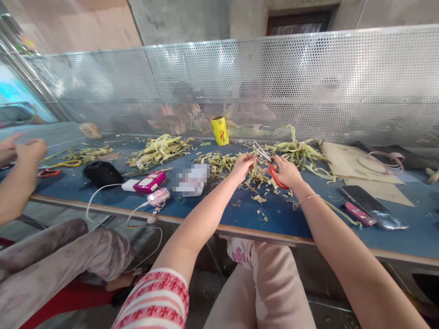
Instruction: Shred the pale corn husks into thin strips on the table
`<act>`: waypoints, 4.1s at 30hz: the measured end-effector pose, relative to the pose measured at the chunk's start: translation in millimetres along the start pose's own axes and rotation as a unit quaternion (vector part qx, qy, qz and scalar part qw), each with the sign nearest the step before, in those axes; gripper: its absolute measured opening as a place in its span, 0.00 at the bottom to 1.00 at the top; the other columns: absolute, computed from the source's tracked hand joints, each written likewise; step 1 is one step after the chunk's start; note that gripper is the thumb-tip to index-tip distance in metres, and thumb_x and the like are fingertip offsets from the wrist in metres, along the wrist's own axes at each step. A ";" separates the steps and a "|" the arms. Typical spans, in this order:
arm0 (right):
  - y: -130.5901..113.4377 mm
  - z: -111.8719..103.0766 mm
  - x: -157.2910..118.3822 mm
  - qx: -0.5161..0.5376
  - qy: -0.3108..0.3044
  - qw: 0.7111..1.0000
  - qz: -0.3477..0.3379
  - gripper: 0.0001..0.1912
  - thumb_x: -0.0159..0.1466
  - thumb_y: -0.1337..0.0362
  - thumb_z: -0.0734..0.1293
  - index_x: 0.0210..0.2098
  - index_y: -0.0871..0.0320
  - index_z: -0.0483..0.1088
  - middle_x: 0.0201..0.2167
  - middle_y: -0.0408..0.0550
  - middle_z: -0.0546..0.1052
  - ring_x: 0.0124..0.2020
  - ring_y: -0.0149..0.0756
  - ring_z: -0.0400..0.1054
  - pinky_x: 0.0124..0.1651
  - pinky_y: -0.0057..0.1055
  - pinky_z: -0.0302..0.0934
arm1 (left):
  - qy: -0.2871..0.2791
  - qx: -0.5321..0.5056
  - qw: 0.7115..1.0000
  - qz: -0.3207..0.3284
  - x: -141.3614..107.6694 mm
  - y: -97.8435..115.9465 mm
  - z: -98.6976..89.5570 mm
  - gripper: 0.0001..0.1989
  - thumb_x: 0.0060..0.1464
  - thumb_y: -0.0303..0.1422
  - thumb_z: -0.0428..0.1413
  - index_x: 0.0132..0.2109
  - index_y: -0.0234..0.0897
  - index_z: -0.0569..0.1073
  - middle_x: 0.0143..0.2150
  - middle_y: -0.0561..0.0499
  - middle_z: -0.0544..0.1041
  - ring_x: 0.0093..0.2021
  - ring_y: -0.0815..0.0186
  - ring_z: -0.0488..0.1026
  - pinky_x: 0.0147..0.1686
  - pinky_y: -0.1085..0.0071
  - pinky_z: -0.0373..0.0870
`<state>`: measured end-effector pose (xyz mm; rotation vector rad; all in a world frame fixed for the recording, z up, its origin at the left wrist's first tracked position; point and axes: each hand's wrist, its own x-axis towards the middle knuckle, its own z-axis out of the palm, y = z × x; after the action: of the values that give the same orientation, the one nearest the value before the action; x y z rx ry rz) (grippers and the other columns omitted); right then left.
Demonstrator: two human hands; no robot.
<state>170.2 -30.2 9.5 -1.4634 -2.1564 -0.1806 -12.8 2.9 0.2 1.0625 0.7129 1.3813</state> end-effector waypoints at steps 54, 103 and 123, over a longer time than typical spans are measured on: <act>-7.6 -2.5 1.5 -0.008 0.000 1.000 0.009 0.23 0.65 0.47 0.61 0.50 0.56 0.69 0.42 0.53 0.78 0.40 0.44 0.73 0.38 0.32 0.60 | -0.017 0.066 0.996 0.061 1.7 -2.7 -2.8 0.06 0.49 0.24 0.61 0.30 0.34 0.71 0.22 0.57 0.69 0.21 0.76 0.62 0.24 0.76 0.54; 13.1 16.4 10.6 0.181 0.136 0.972 0.070 0.29 0.59 0.41 0.64 0.46 0.59 0.67 0.35 0.56 0.74 0.35 0.44 0.69 0.44 0.44 0.65 | -0.044 0.186 0.980 0.054 4.9 -5.3 -5.7 0.03 0.57 0.30 0.56 0.38 0.35 0.71 0.37 0.50 0.79 0.37 0.70 0.74 0.37 0.75 0.67; -2.2 23.9 18.6 0.494 0.113 0.854 0.117 0.33 0.38 0.49 0.77 0.39 0.54 0.63 0.26 0.40 0.75 0.29 0.38 0.72 0.37 0.38 0.67 | -0.156 0.514 0.818 0.207 -6.8 0.2 2.4 0.10 0.57 0.23 0.52 0.41 0.35 0.77 0.40 0.46 0.78 0.40 0.66 0.73 0.46 0.66 0.69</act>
<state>154.8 -6.4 -1.5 -0.9741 -1.4450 0.7142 -11.4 -4.2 0.1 2.3597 1.0458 1.0733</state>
